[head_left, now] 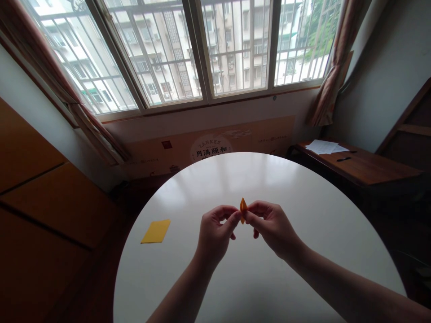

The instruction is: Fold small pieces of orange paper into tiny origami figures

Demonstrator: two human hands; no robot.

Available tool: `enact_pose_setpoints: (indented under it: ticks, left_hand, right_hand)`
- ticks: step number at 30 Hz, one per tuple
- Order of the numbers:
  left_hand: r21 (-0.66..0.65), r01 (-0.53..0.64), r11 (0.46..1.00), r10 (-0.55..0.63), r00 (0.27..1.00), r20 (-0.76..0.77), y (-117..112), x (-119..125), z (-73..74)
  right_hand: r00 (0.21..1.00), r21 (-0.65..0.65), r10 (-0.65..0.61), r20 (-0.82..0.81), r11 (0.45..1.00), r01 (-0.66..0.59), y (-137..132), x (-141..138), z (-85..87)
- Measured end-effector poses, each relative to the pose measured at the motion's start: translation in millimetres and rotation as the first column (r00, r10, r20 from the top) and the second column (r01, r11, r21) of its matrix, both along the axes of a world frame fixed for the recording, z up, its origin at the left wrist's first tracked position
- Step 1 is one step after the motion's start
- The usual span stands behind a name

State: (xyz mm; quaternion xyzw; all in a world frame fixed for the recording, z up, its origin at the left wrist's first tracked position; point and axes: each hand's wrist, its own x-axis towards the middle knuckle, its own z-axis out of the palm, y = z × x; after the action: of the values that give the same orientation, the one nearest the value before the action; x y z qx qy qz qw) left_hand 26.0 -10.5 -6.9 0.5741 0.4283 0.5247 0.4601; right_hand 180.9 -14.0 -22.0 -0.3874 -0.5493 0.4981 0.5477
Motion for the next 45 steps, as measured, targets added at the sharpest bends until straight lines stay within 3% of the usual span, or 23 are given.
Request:
enact_pose_setpoints:
  ticks: [7,14,21,26,29,36,45]
  left_hand:
    - [-0.237,0.099,0.966,-0.049,0.977,0.208,1.0,-0.4,2.8]
    - [-0.333,0.178,0.926,-0.077,0.952,0.296,2.3,-2.3,6.3]
    - [-0.229,0.142,0.963,-0.093,0.973,0.212,3.2,-6.1,5.8]
    - [-0.257,0.252,0.933,-0.186,0.949,0.254,2.3,-8.6,10.2]
    - [-0.245,0.255,0.935,-0.189,0.946,0.262,1.8,-10.8,14.3]
    - [-0.111,0.177,0.978,-0.180,0.984,-0.016,0.8,-15.8,20.0]
    - [-0.068,0.123,0.990,-0.127,0.990,-0.056,1.4,-14.4,17.0]
  right_hand:
    - [0.989,-0.038,0.088,-0.117,0.995,-0.093,-1.1,-1.0,3.8]
    - [0.965,-0.090,0.163,-0.206,0.979,-0.185,1.8,-2.0,2.6]
    - [0.936,-0.130,0.232,-0.265,0.953,-0.273,5.0,0.1,-0.9]
    - [0.917,-0.139,0.274,-0.288,0.936,-0.324,1.7,-0.3,1.9]
    - [0.925,-0.133,0.252,-0.284,0.945,-0.299,-0.6,-0.7,4.0]
    - [0.973,-0.053,0.189,-0.136,0.979,-0.197,0.2,2.0,6.2]
    - [0.983,-0.022,0.185,0.001,0.983,-0.185,-0.2,3.3,5.6]
